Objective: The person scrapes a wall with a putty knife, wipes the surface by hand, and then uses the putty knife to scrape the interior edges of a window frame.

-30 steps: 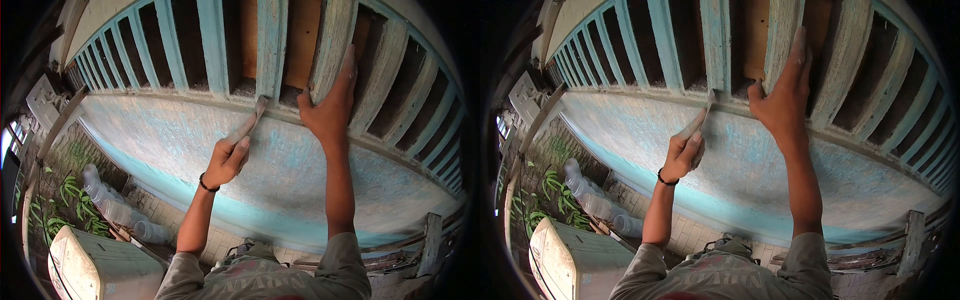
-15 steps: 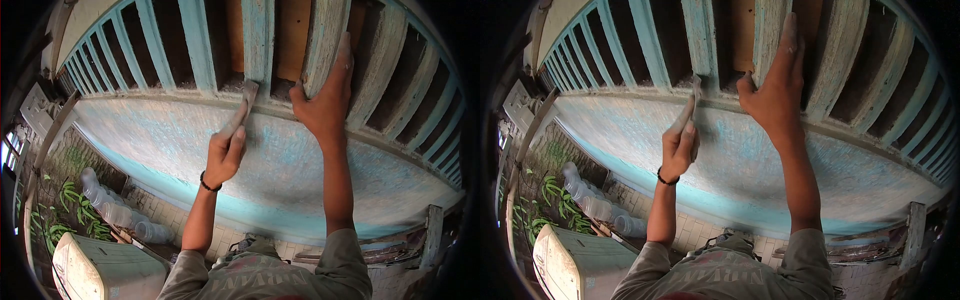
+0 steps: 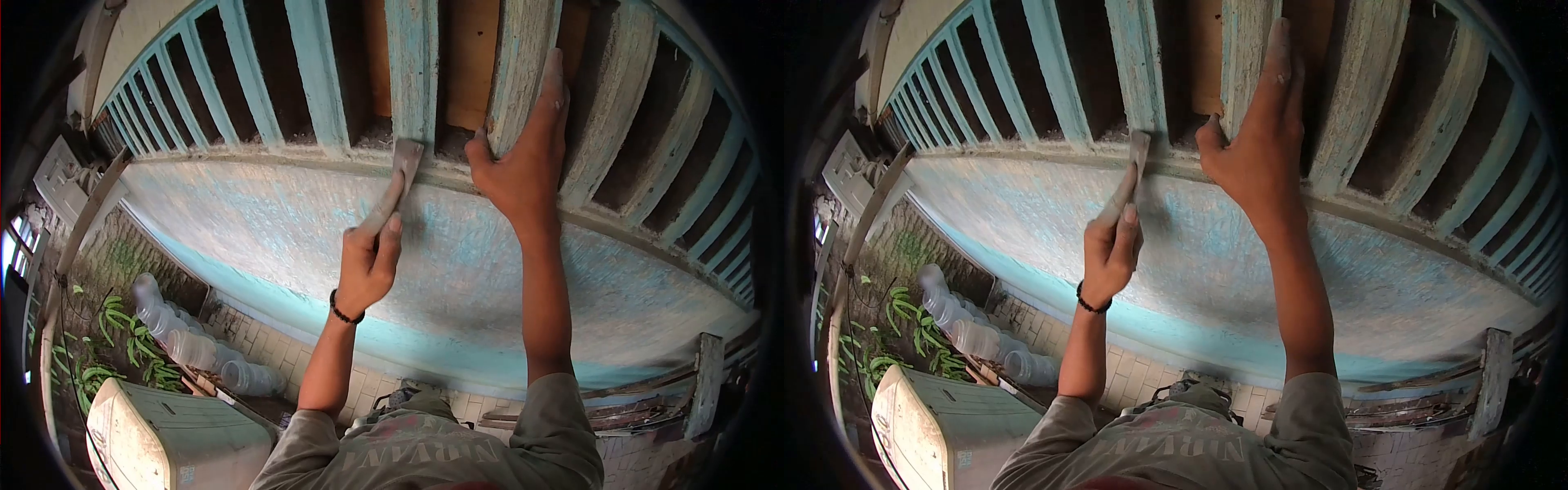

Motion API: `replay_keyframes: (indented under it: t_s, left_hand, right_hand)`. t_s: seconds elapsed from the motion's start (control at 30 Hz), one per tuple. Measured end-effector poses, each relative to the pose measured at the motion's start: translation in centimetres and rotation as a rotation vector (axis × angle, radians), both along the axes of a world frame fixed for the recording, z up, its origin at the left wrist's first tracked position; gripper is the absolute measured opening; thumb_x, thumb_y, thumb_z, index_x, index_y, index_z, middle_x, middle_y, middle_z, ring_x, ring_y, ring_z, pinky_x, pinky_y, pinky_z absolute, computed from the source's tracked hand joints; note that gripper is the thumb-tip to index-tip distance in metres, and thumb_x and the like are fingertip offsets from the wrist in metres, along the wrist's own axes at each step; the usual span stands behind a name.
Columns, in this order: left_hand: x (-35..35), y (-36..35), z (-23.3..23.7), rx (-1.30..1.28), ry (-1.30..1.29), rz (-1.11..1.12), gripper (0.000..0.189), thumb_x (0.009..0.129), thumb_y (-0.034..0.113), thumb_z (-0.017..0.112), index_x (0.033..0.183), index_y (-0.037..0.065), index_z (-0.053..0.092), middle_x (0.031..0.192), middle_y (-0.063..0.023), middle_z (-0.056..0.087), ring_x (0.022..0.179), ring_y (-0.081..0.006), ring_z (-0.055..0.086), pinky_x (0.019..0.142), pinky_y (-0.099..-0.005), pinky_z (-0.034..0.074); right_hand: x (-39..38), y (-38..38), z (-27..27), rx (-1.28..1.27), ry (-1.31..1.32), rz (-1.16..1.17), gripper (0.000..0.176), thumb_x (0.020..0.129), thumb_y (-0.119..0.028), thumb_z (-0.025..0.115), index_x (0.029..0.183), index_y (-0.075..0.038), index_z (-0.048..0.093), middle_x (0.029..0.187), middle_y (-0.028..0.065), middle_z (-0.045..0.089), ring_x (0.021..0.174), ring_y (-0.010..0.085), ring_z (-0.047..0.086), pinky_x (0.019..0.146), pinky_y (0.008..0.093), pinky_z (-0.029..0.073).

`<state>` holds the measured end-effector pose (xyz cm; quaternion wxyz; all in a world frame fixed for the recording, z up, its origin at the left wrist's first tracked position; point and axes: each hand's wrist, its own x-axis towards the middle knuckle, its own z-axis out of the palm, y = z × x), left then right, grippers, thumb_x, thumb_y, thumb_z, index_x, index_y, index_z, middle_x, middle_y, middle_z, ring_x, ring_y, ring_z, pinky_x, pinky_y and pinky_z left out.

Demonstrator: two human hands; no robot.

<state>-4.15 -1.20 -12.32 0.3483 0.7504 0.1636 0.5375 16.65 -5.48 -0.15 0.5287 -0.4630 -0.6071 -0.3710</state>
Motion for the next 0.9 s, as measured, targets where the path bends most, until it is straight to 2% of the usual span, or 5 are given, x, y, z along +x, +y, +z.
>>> replay_keyframes:
  t_s: [0.27,0.33,0.53,0.83,0.9]
  left_hand:
    - [-0.2,-0.2,-0.9,-0.025,0.014,0.04,0.053,0.114,0.024,0.049,0.163,0.006,0.042,0.064,0.0074,0.044,0.057,-0.0022,0.036,0.053,-0.0228,0.033]
    - [-0.1,-1.2,-0.7,-0.104,0.003,0.07,0.05,0.111,0.019,0.051,0.16,0.008,0.049,0.069,0.0015,0.048,0.064,-0.0048,0.038,0.057,-0.0241,0.036]
    - [-0.1,0.5,0.6,-0.007,-0.017,0.086,0.051,0.11,0.017,0.05,0.161,0.008,0.048,0.069,-0.0008,0.046,0.064,-0.0059,0.037,0.057,-0.0246,0.037]
    - [0.5,0.4,0.7,0.016,-0.021,0.062,0.051,0.11,0.015,0.051,0.161,0.01,0.049,0.066,-0.0005,0.042,0.062,-0.0055,0.039,0.058,-0.0236,0.038]
    - [0.4,0.6,1.3,0.025,-0.011,0.008,0.053,0.113,0.021,0.048,0.163,0.005,0.042,0.066,0.0061,0.043,0.058,-0.0031,0.037,0.054,-0.0224,0.034]
  right_hand:
    - [0.1,0.0,0.0,0.013,-0.023,0.01,0.113,0.076,0.0,0.076,0.166,0.0,0.009,0.169,0.0306,0.021,0.153,0.0538,0.031,0.124,0.0569,0.038]
    - [0.0,-0.1,-0.2,0.005,0.006,0.02,0.113,0.076,-0.002,0.077,0.167,0.0,0.011,0.168,0.0302,0.025,0.154,0.0503,0.032,0.126,0.0551,0.034]
    - [-0.1,-0.1,0.0,0.008,0.008,0.027,0.113,0.076,-0.002,0.077,0.168,-0.001,0.011,0.167,0.0303,0.027,0.154,0.0495,0.032,0.126,0.0552,0.033]
    - [-0.2,-0.1,0.0,-0.001,0.016,0.007,0.114,0.076,-0.002,0.077,0.168,-0.001,0.01,0.167,0.0306,0.028,0.155,0.0492,0.031,0.126,0.0548,0.032]
    - [-0.2,-0.1,0.0,-0.008,0.019,0.005,0.114,0.076,-0.002,0.077,0.168,-0.001,0.01,0.167,0.0305,0.027,0.155,0.0491,0.031,0.126,0.0546,0.032]
